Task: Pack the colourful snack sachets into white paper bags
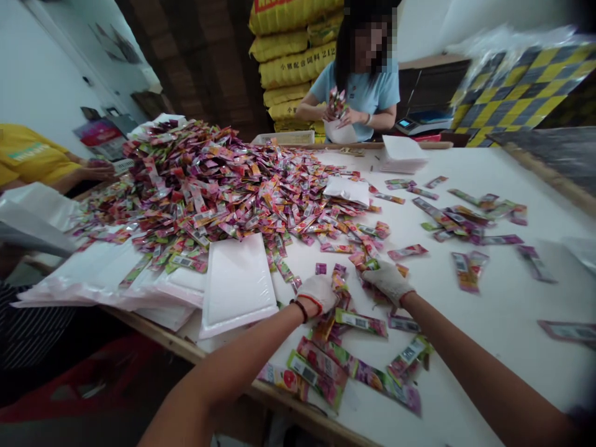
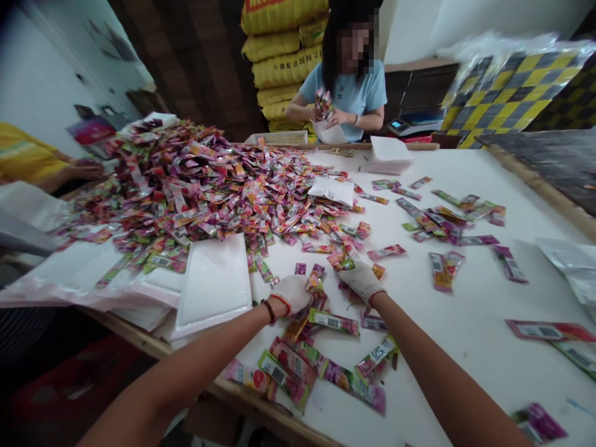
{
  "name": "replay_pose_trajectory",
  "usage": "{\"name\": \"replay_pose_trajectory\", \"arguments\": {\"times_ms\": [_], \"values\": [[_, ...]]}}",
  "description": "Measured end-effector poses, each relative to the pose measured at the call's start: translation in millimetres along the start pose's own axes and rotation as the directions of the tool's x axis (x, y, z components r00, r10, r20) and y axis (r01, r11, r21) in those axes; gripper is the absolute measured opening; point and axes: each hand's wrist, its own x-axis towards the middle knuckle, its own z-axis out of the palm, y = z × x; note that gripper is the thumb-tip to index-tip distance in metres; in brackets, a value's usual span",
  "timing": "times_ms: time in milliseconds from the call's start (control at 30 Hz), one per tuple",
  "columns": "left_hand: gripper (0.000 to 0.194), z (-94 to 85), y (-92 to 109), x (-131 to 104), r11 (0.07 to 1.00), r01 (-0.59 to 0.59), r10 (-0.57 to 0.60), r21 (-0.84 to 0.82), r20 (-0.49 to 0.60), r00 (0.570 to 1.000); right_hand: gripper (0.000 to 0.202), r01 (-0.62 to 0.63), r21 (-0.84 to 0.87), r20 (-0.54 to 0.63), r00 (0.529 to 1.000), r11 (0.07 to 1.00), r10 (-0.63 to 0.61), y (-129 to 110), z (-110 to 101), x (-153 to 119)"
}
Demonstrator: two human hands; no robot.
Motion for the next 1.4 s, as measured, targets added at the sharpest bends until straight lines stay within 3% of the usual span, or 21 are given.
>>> {"name": "replay_pose_trajectory", "arguments": {"times_ms": [67, 167, 233, 267, 333, 367, 400, 467, 567, 700, 733, 800, 867, 900, 1000, 1100, 1233, 1400], "values": [[0.034, -4.6, 1, -4, 1.0, -0.008, 0.008, 0.002, -0.007, 1.0, 0.011, 0.013, 0.001, 0.001, 1.0, 1.0, -0.013, 3, -1, -1], [0.028, -33.6, -11, -10, 0.996, -0.085, 0.085, -0.026, -0.032, 0.996, 0.011, 0.041, 0.023, 0.044, 0.998, 0.999, -0.042, 7, -6, -2], [0.027, -57.9, -24, -12, 0.982, -0.189, 0.187, -0.019, -0.056, 0.981, 0.014, 0.232, -0.035, 0.077, 0.97, 0.972, -0.229, 5, -11, -1], [0.029, -67.9, -30, -12, 0.967, -0.253, 0.253, 0.01, -0.054, 0.966, 0.017, 0.384, -0.1, 0.1, 0.922, 0.918, -0.374, 2, -13, 0], [0.032, -79.2, -40, -6, 0.91, -0.391, 0.395, 0.135, -0.003, 0.918, 0.023, 0.669, -0.259, 0.217, 0.743, 0.696, -0.633, -10, -12, 1], [0.032, -79.6, -43, 0, 0.863, -0.458, 0.46, 0.211, 0.042, 0.887, 0.026, 0.755, -0.325, 0.311, 0.654, 0.569, -0.69, -18, -10, 2], [0.031, -77.0, -44, 7, 0.806, -0.52, 0.516, 0.282, 0.097, 0.851, 0.029, 0.804, -0.375, 0.412, 0.591, 0.462, -0.693, -25, -6, 2], [0.024, -65.5, -44, 22, 0.698, -0.604, 0.58, 0.384, 0.191, 0.792, 0.029, 0.824, -0.461, 0.562, 0.558, 0.329, -0.611, -37, 3, 2], [0.021, -47.8, -41, 41, 0.61, -0.662, 0.627, 0.436, 0.247, 0.739, 0.024, 0.761, -0.579, 0.577, 0.636, 0.293, -0.513, -37, 11, 0], [0.014, -46.5, -41, 42, 0.576, -0.684, 0.653, 0.446, 0.251, 0.714, 0.016, 0.709, -0.584, 0.507, 0.699, 0.395, -0.504, -15, -6, -5], [0.014, -49.6, -40, 41, 0.614, -0.669, 0.641, 0.42, 0.229, 0.732, 0.017, 0.673, -0.567, 0.459, 0.737, 0.475, -0.496, -10, -14, -4], [0.019, -56.3, -36, 44, 0.74, -0.588, 0.578, 0.327, 0.136, 0.804, 0.022, 0.514, -0.51, 0.273, 0.857, 0.689, -0.437, -4, -28, 3], [0.026, -60.4, -26, 57, 0.86, -0.454, 0.465, 0.231, 0.008, 0.885, 0.026, 0.277, -0.423, 0.047, 0.957, 0.863, -0.285, -4, -39, 17], [0.03, -60.5, -19, 66, 0.896, -0.395, 0.412, 0.202, -0.045, 0.91, 0.027, 0.164, -0.4, -0.036, 0.98, 0.902, -0.194, -6, -41, 25], [0.041, -52.3, 5, 96, 0.934, -0.306, 0.33, 0.188, -0.114, 0.937, 0.034, -0.031, -0.443, -0.119, 0.993, 0.896, -0.024, -11, -39, 49], [0.046, -37.0, 22, 110, 0.945, -0.247, 0.274, 0.215, -0.106, 0.956, 0.024, -0.021, -0.506, -0.045, 0.999, 0.862, -0.002, -11, -35, 56], [0.037, -21.3, 24, 96, 0.948, -0.191, 0.215, 0.254, -0.067, 0.974, 0.005, 0.055, -0.55, 0.104, 0.995, 0.833, 0.003, 0, -45, 42], [0.032, -12.9, 20, 80, 0.854, -0.376, 0.425, 0.359, -0.066, 0.903, 0.007, 0.111, -0.568, 0.175, 0.985, 0.816, -0.012, 15, -58, 27]]}}
